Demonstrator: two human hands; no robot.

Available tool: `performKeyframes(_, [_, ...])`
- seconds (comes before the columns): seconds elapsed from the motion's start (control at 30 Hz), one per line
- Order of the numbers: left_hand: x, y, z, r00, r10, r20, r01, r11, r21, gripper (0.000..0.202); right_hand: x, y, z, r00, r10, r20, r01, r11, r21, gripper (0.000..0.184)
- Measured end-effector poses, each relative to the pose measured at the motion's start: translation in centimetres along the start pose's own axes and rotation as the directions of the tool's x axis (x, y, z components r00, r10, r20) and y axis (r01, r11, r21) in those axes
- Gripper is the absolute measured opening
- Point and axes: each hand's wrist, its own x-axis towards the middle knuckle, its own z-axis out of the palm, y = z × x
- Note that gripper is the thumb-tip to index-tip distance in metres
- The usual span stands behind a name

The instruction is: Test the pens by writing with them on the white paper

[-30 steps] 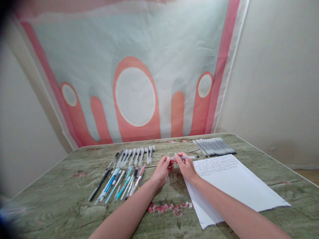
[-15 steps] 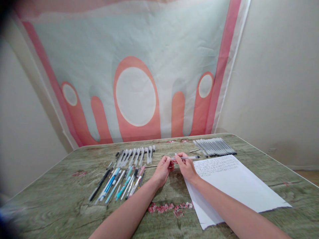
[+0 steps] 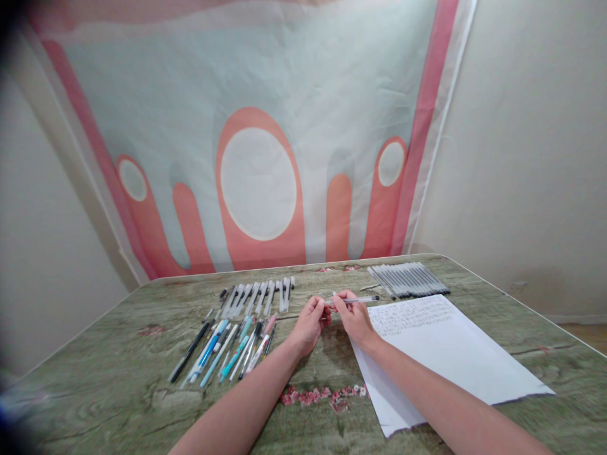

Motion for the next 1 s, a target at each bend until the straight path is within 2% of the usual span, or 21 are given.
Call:
performKeyframes(0.3, [0.1,-0.2,0.0,1.0,-0.003,0.014,0.004,1.0,-0.029,0.033,0.0,-0.4,-0.1,1.0,-0.016,0.017,0.017,1.0,-0.015,0.03])
performKeyframes(0.4, [0.4,-0.5,0.0,0.998,-0.045,-0.049,0.044,0.998,-0.034,0.034,0.5,-0.4,-0.6,0.999,-0.023,-0.034,0.022,0.999,-0.026,0.033])
performKeyframes(0.5, [0.6,-0.7,0.0,0.988,-0.077,-0.13,0.07,0.996,-0.057,0.035,1.1,0.4,-1.4,0.994,-0.089,-0.063,0.079,0.985,-0.153,0.036])
performKeyframes(0.57, [0.6,-0.7,0.0,0.984,-0.078,-0.162,0.064,0.994,-0.09,0.035,1.5,1.3,-1.7,0.98,-0.198,0.008,0.193,0.941,-0.279,0.034])
performKeyframes(0.63, [0.6,-0.6,-0.1,0.981,-0.074,-0.178,0.051,0.99,-0.131,0.035,1.7,2.4,-1.7,0.946,-0.299,0.125,0.324,0.868,-0.376,0.032])
performKeyframes(0.73, [0.5,-0.5,-0.1,0.978,-0.049,-0.203,0.016,0.987,-0.161,0.035,2.0,4.2,-1.2,0.903,-0.354,0.244,0.428,0.794,-0.432,0.035])
performKeyframes(0.87, [0.6,-0.4,-0.3,0.97,-0.013,-0.244,-0.023,0.989,-0.144,0.035,2.1,5.7,-0.7,0.889,-0.324,0.324,0.445,0.779,-0.441,0.038])
performKeyframes(1.0, [0.6,-0.3,-0.3,0.966,-0.014,-0.26,-0.02,0.992,-0.126,0.035,1.9,5.6,-0.7,0.898,-0.25,0.363,0.4,0.806,-0.435,0.038])
